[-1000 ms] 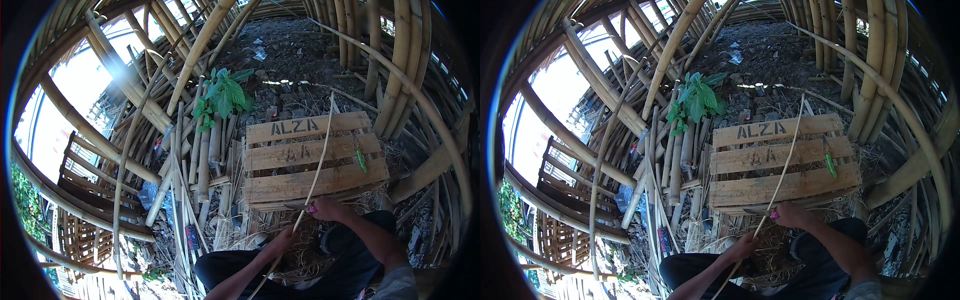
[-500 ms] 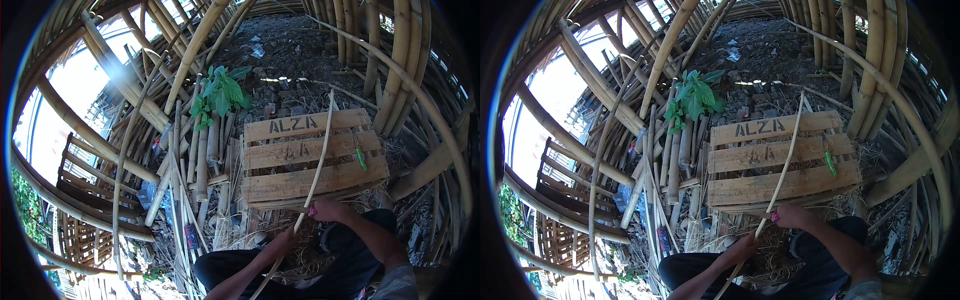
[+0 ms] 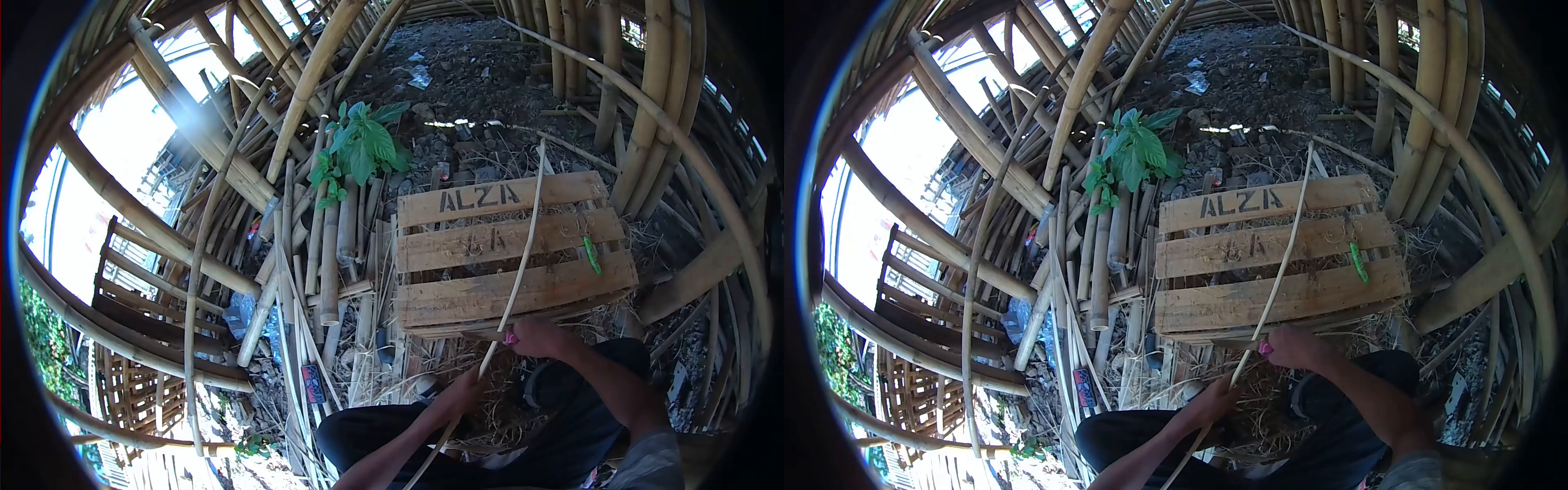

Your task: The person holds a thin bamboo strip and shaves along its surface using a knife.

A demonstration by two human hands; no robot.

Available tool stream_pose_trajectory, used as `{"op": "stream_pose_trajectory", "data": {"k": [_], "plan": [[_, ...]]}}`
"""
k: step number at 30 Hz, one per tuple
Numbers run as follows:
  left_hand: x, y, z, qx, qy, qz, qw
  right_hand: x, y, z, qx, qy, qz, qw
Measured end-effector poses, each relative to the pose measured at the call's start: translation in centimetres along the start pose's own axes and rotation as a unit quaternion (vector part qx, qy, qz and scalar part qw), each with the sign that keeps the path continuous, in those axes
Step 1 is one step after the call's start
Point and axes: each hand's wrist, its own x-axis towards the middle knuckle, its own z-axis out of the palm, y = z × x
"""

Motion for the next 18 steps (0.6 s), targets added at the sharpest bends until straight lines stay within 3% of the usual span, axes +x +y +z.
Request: {"op": "stream_pose_trajectory", "data": {"k": [4, 11, 16, 18], "plan": [[-0.3, 1.2, -0.5, -0.010, -0.010, -0.006, 1.000, -0.3, -0.5, -0.3, 0.012, 0.064, 0.000, 0.998], [0.1, 0.3, -0.2, -0.077, -0.032, -0.001, 0.997, 0.1, 0.2, 0.5, 0.016, 0.058, -0.039, 0.997], [0.3, 0.4, 0.0, -0.116, 0.000, -0.036, 0.993, 0.5, 0.5, 0.5, 0.021, 0.144, 0.008, 0.989], [-0.2, 1.0, 0.0, -0.112, -0.003, -0.018, 0.994, 0.7, 0.8, 0.6, 0.030, 0.124, 0.005, 0.992]]}}
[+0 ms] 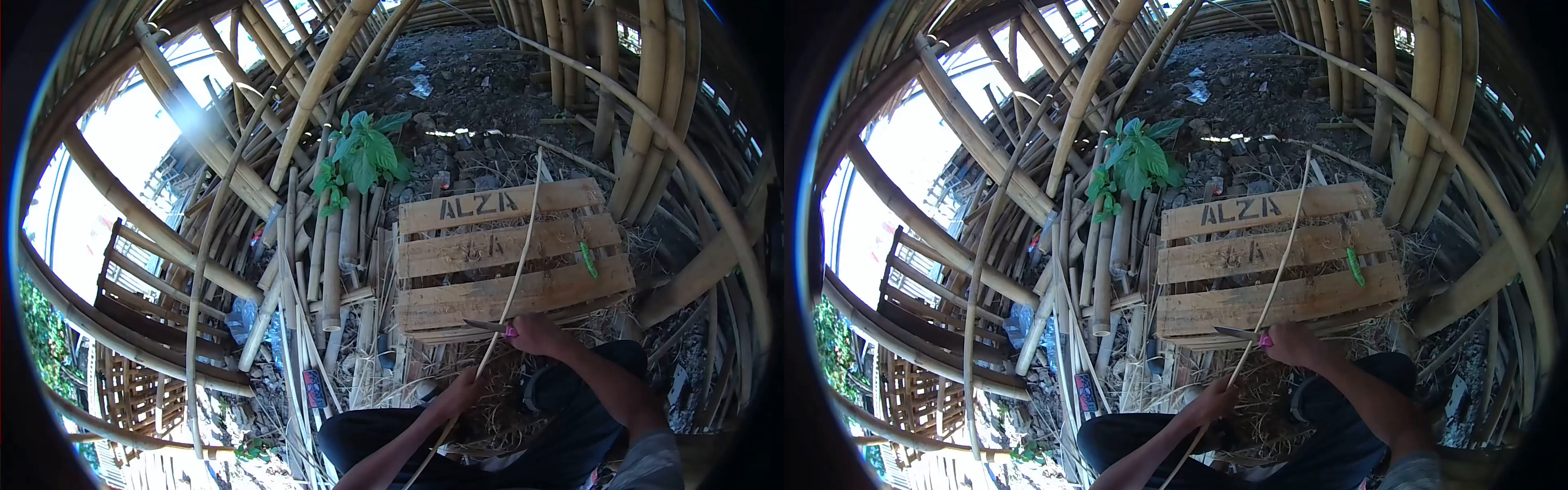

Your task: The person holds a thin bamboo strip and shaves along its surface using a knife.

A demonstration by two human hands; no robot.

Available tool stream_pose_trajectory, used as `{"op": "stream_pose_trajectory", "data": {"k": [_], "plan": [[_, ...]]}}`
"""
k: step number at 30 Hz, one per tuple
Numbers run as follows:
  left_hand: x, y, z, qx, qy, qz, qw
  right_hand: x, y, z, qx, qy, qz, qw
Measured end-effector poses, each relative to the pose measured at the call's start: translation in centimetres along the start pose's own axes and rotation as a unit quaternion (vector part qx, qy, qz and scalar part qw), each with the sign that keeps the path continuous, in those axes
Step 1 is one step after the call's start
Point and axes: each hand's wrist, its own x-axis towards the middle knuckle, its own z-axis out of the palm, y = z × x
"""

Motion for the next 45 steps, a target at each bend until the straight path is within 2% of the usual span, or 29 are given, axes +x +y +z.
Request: {"op": "stream_pose_trajectory", "data": {"k": [5, 7, 10, 23, 31, 32, 34, 37, 45], "plan": [[0.4, -1.3, 0.0, 0.004, -0.015, 0.009, 1.000, -0.3, -0.1, -0.1, 0.023, -0.055, -0.001, 0.998], [0.6, -1.6, -0.1, 0.018, -0.019, 0.013, 1.000, -0.2, -0.4, -0.4, -0.010, -0.072, -0.004, 0.997], [0.3, -1.2, -0.1, 0.034, -0.009, 0.043, 0.998, -0.1, -0.2, -0.1, -0.016, -0.061, -0.016, 0.998], [0.1, -0.8, -0.2, 0.087, -0.024, 0.031, 0.995, -0.2, -0.3, -0.4, -0.008, -0.074, -0.006, 0.997], [0.5, -2.3, -0.3, 0.223, 0.018, 0.096, 0.970, -0.4, -0.3, -0.4, -0.025, -0.110, -0.002, 0.994], [0.5, -2.3, -0.3, 0.223, 0.018, 0.096, 0.970, -0.5, -0.2, -0.3, -0.025, -0.111, -0.002, 0.994], [0.1, -1.4, -0.3, 0.313, 0.015, 0.055, 0.948, -0.5, -0.1, -0.1, -0.037, -0.114, -0.006, 0.993], [-0.5, -0.5, 0.2, 0.368, 0.036, 0.060, 0.927, -0.7, -0.4, -0.3, -0.053, -0.140, 0.003, 0.989], [-0.2, -1.8, -0.2, 0.371, 0.023, 0.113, 0.921, -1.0, -1.2, -1.2, -0.042, -0.156, 0.011, 0.987]]}}
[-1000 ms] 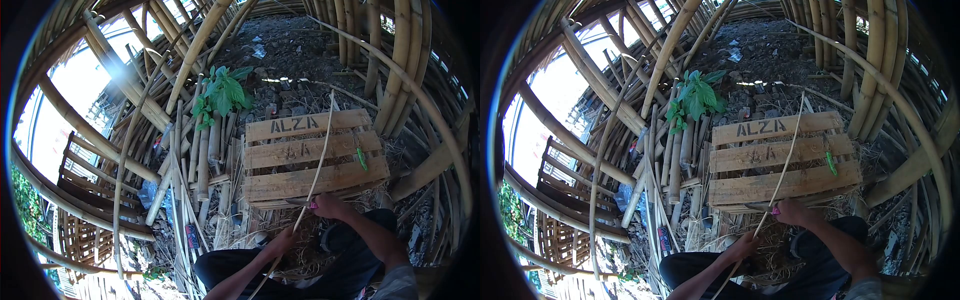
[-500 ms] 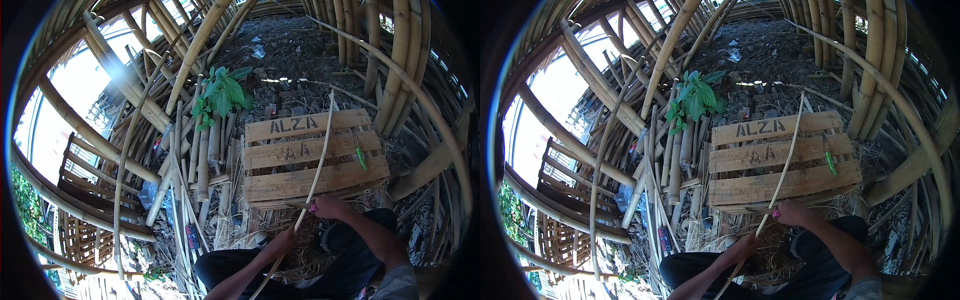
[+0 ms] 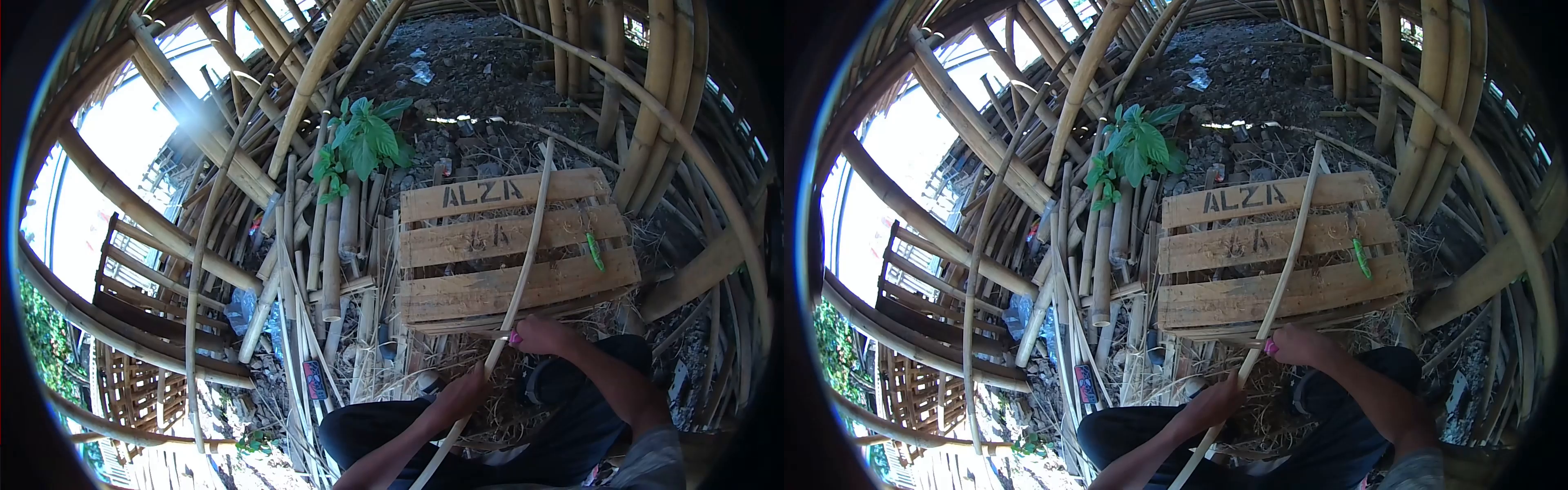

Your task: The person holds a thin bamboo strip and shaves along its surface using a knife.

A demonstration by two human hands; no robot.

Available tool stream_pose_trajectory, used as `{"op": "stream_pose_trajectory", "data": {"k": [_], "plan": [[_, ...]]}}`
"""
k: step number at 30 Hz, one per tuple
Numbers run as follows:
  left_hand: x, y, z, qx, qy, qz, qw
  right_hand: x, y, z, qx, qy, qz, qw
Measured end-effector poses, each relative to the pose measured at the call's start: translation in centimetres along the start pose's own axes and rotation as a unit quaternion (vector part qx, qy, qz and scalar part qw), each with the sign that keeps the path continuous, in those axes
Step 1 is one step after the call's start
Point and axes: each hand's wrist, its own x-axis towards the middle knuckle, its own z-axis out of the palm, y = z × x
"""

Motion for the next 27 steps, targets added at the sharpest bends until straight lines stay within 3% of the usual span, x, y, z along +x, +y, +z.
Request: {"op": "stream_pose_trajectory", "data": {"k": [2, 4, 8, 10, 14, 16, 19, 23, 25, 27], "plan": [[0.1, -0.1, 0.1, 0.000, -0.004, 0.014, 1.000, 0.1, 0.0, 0.0, 0.004, -0.002, 0.004, 1.000], [0.0, 0.8, -0.6, -0.064, -0.006, -0.047, 0.997, 0.4, 0.1, 0.2, 0.004, 0.005, -0.016, 1.000], [0.4, 1.4, -0.8, -0.161, 0.018, -0.058, 0.985, 0.5, -0.1, -0.1, 0.036, 0.013, 0.017, 0.999], [0.4, 1.6, -1.0, -0.229, -0.036, -0.102, 0.967, 0.5, -0.1, -0.2, 0.019, 0.037, -0.007, 0.999], [0.5, 1.7, -1.2, -0.216, -0.024, -0.092, 0.972, 0.4, 0.1, 0.1, 0.021, 0.057, -0.047, 0.997], [0.5, 2.4, -1.9, -0.203, -0.005, -0.097, 0.974, 1.4, 0.8, 1.1, 0.005, 0.149, -0.024, 0.989], [0.5, 2.3, -2.1, -0.229, -0.007, -0.096, 0.969, 1.1, 0.8, 0.6, 0.047, 0.191, 0.001, 0.980], [0.5, 1.3, -1.0, -0.214, -0.007, -0.093, 0.972, 1.0, 0.7, 1.2, 0.103, 0.156, 0.009, 0.982], [0.4, 1.3, -0.5, -0.215, 0.047, -0.031, 0.975, 0.5, 0.2, 0.9, 0.038, 0.080, -0.065, 0.994], [0.4, 1.6, -1.0, -0.219, 0.025, -0.066, 0.973, 0.9, 0.3, 0.9, 0.037, 0.108, -0.049, 0.992]]}}
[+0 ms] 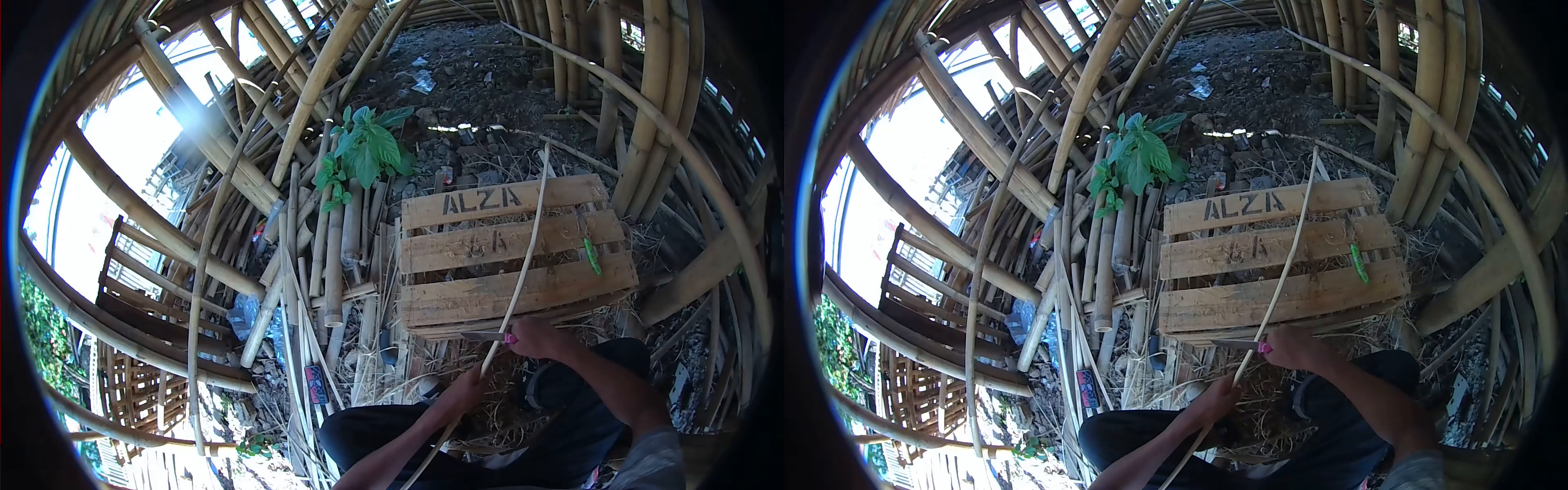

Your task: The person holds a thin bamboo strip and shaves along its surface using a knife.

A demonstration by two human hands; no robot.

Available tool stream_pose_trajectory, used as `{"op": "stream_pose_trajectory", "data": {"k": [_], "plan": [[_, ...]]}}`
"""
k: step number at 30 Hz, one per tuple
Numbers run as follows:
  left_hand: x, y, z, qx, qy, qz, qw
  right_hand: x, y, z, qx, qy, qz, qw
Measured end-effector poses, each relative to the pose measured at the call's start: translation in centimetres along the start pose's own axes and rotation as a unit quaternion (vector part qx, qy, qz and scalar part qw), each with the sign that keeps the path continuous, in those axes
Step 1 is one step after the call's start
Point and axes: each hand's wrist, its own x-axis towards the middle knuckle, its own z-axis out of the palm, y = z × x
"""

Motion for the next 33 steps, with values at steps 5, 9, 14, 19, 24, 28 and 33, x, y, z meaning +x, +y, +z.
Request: {"op": "stream_pose_trajectory", "data": {"k": [5, 9, 14, 19, 24, 28, 33], "plan": [[-0.4, 1.9, -0.7, -0.004, -0.023, -0.047, 0.999, 1.1, 2.0, -0.5, 0.043, 0.098, 0.101, 0.989], [0.1, -0.1, 0.0, -0.014, -0.018, 0.001, 1.000, 0.3, 1.2, 0.5, 0.065, 0.044, 0.026, 0.997], [0.0, 0.4, -0.5, -0.017, -0.024, -0.031, 0.999, 0.3, 0.4, -0.4, -0.011, -0.008, -0.001, 1.000], [0.0, 0.9, -0.4, -0.040, -0.053, -0.018, 0.998, 0.8, 2.1, -1.1, 0.093, 0.090, 0.113, 0.985], [0.1, -0.3, 0.1, -0.038, -0.026, 0.008, 0.999, -0.1, 0.1, 0.1, 0.003, -0.012, 0.002, 1.000], [0.0, 0.3, -0.7, -0.043, -0.050, -0.041, 0.997, 0.7, 1.0, -0.8, -0.006, 0.068, 0.066, 0.995], [0.6, -1.1, 0.4, -0.023, -0.043, 0.013, 0.999, 0.2, 1.4, -1.6, 0.008, 0.087, 0.077, 0.993]]}}
